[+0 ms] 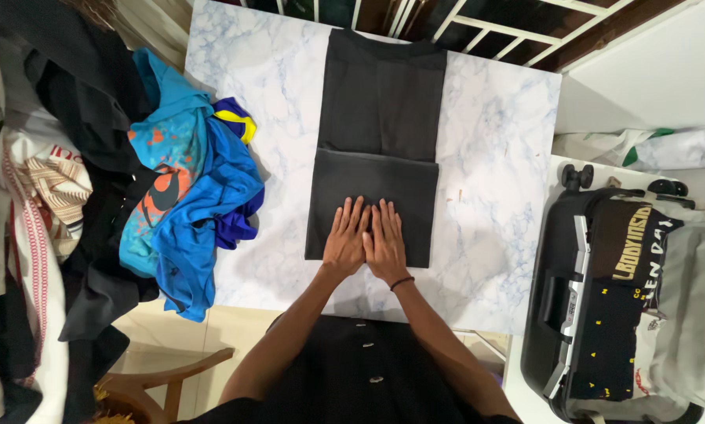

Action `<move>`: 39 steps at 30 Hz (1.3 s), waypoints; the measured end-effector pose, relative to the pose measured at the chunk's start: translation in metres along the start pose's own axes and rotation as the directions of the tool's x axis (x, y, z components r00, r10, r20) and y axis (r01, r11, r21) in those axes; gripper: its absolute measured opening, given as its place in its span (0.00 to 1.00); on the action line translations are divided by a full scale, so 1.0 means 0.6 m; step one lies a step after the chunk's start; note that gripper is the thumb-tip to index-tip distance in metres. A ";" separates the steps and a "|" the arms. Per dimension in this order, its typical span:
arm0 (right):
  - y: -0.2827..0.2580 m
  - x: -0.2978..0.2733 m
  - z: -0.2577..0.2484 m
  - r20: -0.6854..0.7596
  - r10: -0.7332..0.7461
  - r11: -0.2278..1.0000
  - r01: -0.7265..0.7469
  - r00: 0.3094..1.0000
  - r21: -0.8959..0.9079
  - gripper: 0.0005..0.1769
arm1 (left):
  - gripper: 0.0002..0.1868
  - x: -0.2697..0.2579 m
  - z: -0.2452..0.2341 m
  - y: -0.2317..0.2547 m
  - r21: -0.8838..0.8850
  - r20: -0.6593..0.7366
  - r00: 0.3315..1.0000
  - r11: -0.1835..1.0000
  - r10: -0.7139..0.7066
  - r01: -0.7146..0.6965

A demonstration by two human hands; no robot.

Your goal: The person folds a black t-shirt by hand on a table and places it into a suitcase.

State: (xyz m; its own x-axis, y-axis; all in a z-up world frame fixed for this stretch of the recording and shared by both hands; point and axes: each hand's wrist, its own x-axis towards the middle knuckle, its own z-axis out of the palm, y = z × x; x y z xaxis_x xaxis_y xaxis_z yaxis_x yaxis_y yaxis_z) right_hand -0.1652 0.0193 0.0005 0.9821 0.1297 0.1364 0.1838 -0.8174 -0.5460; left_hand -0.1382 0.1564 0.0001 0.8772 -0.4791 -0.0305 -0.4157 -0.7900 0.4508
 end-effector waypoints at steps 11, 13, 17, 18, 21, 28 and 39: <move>0.060 -0.047 -0.038 0.014 0.066 0.982 -0.063 0.998 -0.180 0.34 | 0.30 -0.036 -0.035 -0.049 -0.066 -0.124 0.991 0.997 -0.055 0.047; 0.078 -0.067 -0.061 0.033 0.081 0.977 -0.073 0.996 -0.200 0.35 | 0.30 -0.051 -0.051 -0.063 -0.038 -0.113 0.991 0.997 -0.069 0.065; 0.092 -0.089 -0.078 0.068 0.136 0.963 -0.116 0.988 -0.244 0.36 | 0.32 -0.074 -0.067 -0.079 -0.016 -0.114 0.988 0.995 -0.103 0.102; 0.091 -0.090 -0.077 0.070 0.134 0.963 -0.113 0.989 -0.244 0.36 | 0.32 -0.076 -0.066 -0.075 -0.017 -0.115 0.988 0.994 -0.106 0.104; 0.069 -0.077 -0.064 0.013 0.146 0.961 -0.139 0.989 -0.238 0.34 | 0.32 -0.067 -0.053 -0.058 0.022 -0.187 0.976 0.993 -0.111 0.118; 0.009 -0.049 0.011 0.018 0.040 0.993 -0.038 0.999 -0.115 0.31 | 0.28 -0.051 0.034 0.022 0.007 -0.102 0.995 1.000 0.009 -0.008; 0.065 -0.105 -0.084 0.081 0.173 0.958 -0.149 0.982 -0.246 0.37 | 0.30 -0.099 -0.070 -0.056 0.024 0.012 1.000 0.999 -0.023 0.023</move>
State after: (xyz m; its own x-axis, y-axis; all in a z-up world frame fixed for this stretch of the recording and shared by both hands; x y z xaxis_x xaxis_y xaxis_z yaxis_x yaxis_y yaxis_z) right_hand -0.2221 -0.0488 0.0121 0.9991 0.0310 -0.0275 0.0199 -0.9403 -0.3397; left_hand -0.1661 0.2276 0.0243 0.8837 -0.4651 -0.0514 -0.4013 -0.8098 0.4280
